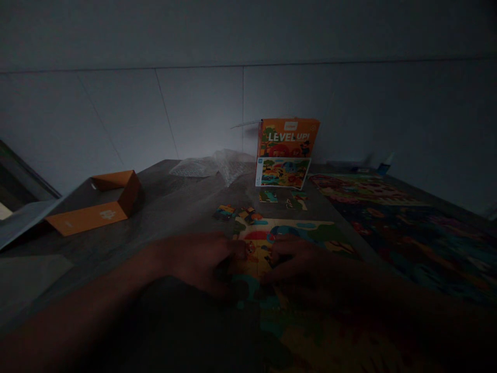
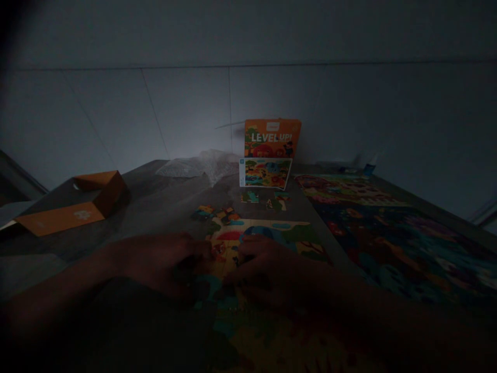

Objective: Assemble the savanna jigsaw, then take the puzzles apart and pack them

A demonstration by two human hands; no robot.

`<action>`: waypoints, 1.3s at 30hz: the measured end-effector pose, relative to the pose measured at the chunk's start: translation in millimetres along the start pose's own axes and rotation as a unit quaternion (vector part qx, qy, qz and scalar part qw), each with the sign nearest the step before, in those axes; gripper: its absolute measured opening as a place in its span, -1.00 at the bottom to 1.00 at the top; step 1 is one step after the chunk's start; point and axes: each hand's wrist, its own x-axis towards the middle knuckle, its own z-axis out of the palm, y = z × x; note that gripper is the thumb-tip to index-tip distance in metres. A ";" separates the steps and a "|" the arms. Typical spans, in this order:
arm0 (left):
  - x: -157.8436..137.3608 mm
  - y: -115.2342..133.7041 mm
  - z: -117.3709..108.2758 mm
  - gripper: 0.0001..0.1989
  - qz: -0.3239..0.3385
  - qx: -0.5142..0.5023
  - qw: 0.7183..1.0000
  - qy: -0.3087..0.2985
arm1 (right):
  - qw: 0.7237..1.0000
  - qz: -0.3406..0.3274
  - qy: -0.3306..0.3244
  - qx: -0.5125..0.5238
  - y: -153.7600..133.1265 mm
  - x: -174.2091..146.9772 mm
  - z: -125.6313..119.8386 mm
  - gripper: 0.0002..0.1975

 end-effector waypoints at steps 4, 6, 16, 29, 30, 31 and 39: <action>3.3 2.2 0.0 -0.59 -0.004 0.015 1.000 0.023 | 1.000 -0.013 0.016 0.003 0.7 0.2 0.8 -0.72; 7.8 0.8 0.6 -0.65 0.017 0.018 0.999 0.045 | 1.000 -0.012 0.011 0.003 0.7 0.5 0.9 -0.72; 32.7 -43.9 13.3 -0.37 0.021 0.120 0.966 0.228 | 1.000 -0.001 -0.002 -0.012 1.1 0.8 0.4 -0.69; 39.3 -53.1 15.1 -0.71 0.065 0.085 0.960 0.260 | 1.000 0.000 0.001 -0.015 5.4 0.5 3.5 -0.71; 39.4 -52.1 14.7 -0.76 0.067 0.080 0.960 0.261 | 1.000 -0.002 0.004 -0.015 5.3 0.6 3.5 -0.71; 39.5 -50.8 14.1 -0.81 0.069 0.075 0.961 0.258 | 1.000 -0.008 0.010 -0.013 5.5 0.6 3.6 -0.72; 36.2 -45.9 9.5 -0.64 0.004 0.017 0.964 0.265 | 0.999 -0.003 0.039 -0.019 8.9 -0.5 5.3 -0.77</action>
